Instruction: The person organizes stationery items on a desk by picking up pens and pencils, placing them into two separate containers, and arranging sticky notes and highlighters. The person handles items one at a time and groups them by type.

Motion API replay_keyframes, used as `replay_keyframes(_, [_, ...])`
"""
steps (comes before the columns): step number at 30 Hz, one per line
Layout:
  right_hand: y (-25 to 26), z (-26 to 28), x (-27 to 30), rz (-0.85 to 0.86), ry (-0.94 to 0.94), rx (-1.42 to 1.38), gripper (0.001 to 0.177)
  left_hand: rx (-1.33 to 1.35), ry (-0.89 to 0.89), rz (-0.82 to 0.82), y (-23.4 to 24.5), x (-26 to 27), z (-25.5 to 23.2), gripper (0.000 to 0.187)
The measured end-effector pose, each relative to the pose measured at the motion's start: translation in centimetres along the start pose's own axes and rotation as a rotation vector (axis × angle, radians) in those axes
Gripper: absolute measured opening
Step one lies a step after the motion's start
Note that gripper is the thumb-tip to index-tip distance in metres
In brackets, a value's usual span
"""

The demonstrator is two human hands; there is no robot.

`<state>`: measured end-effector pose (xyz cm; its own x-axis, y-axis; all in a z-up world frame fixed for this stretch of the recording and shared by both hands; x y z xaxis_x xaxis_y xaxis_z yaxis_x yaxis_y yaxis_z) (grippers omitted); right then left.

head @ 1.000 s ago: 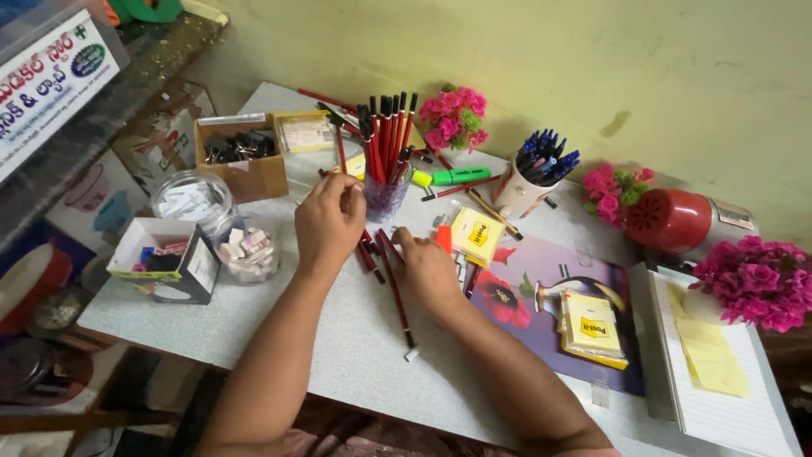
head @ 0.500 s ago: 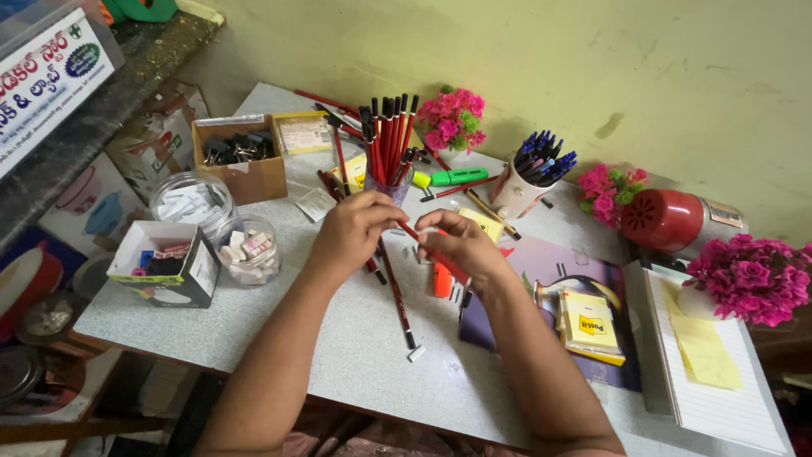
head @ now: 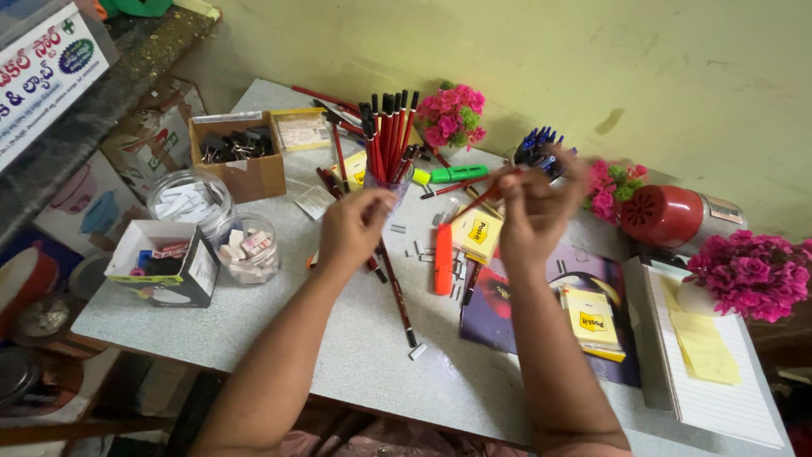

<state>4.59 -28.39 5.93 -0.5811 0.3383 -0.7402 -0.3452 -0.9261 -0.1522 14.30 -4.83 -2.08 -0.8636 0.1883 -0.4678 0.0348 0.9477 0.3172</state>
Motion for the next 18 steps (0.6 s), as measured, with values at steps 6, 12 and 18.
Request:
replay_keyframes(6, [-2.8,1.4,-4.7,-0.020,0.295,0.109,0.051,0.122,0.039,-0.191,2.1,-0.2,2.9,0.035])
replay_keyframes(12, [-8.0,-5.5,-5.1,0.174,0.107,0.121,0.035,0.086,-0.240,-0.111,0.7,-0.3,2.0,0.081])
replay_keyframes(18, [-8.9,-9.2,-3.9,0.287,-0.010,0.150,0.025,0.072,-0.209,-0.072,0.3,-0.5,2.2,0.079])
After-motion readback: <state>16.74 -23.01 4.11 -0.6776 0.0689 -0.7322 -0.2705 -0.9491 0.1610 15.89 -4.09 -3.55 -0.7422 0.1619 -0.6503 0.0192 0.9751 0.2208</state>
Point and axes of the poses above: each hand's wrist, its own x-axis away from the middle knuckle, its own y-axis out of the back of the hand, z = x × y, the point moved 8 cm from there along -x, towards the middle knuckle
